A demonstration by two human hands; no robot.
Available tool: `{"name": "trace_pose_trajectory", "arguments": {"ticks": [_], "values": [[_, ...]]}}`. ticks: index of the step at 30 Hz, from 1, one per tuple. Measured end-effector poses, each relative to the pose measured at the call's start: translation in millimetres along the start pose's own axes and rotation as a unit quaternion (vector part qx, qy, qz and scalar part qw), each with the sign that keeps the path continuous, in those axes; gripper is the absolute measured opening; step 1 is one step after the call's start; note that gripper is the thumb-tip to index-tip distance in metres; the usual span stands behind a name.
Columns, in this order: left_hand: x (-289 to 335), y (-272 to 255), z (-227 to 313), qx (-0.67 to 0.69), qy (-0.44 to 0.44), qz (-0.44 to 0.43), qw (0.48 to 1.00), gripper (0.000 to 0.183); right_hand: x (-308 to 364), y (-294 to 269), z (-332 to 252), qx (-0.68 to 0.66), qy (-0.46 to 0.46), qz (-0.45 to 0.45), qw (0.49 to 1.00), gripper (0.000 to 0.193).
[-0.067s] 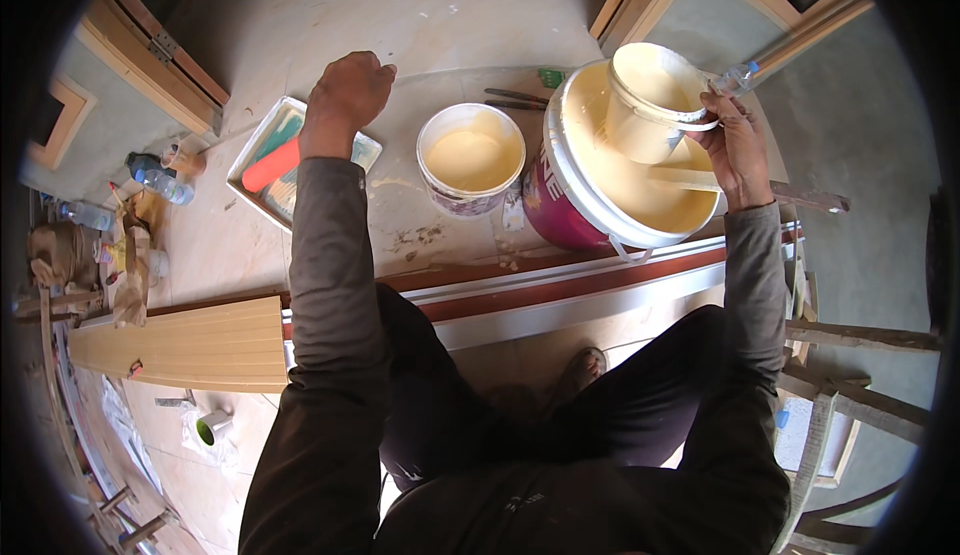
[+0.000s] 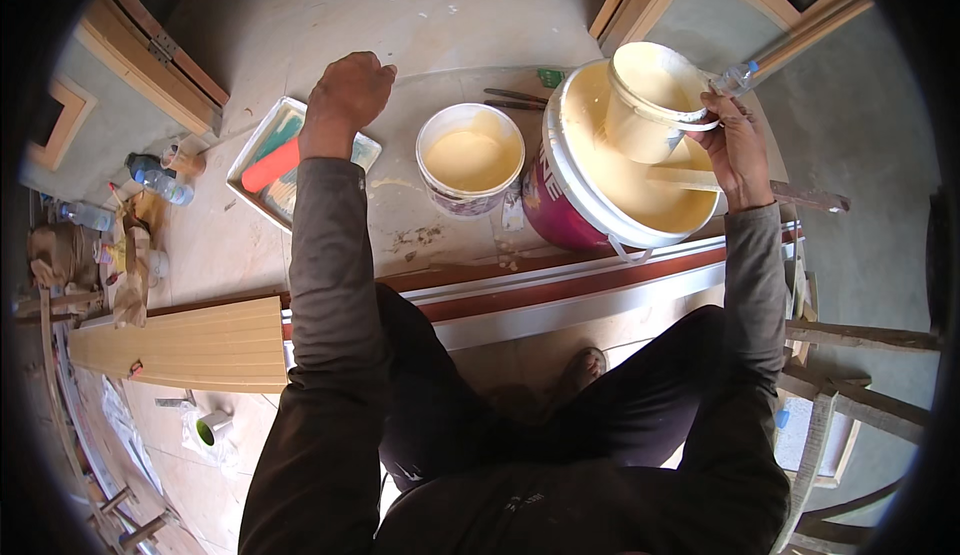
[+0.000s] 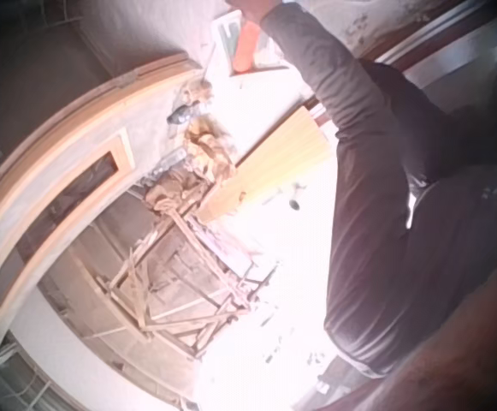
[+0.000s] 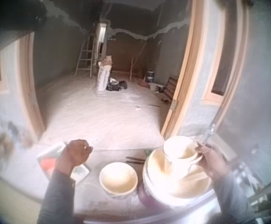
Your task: The person sits on the floor and stirs a thick yellow liquid in a large bucket using a flat tool. They then pour the liquid from a smaller bucket into the large bucket and continue stirring. Finally, they scoop some of the mixture from the large bucket into the smaller bucket.
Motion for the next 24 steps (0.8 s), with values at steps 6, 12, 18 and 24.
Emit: {"name": "trace_pose_trajectory", "arguments": {"ticks": [6,12,18,24], "values": [[-10.5,1.3,2.0,-0.046,0.031,0.002,0.998,0.042,-3.1,-2.1,-2.4,-0.014,-0.007,0.004,1.0,0.008],[-11.0,5.0,7.0,-0.052,0.019,-0.012,0.998,0.039,1.5,-8.9,-5.6,-0.019,-0.01,0.01,1.0,0.012],[-7.3,5.2,11.7,-0.045,0.013,-0.021,0.999,0.044,2.6,-15.3,-6.8,-0.012,-0.006,0.01,1.0,0.017],[-8.1,8.0,15.4,-0.037,0.014,-0.034,0.999,0.041,0.9,-26.9,-6.7,-0.017,-0.016,0.028,0.999,0.017]]}}
Point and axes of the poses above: each hand's wrist, its own x-axis away from the middle knuckle, its own y-axis out of the palm, z = x × y, the point moved 3 cm from there along -x, towards the middle knuckle, and after that the axes turned 8 degrees about -z, right-handed, at the moved point
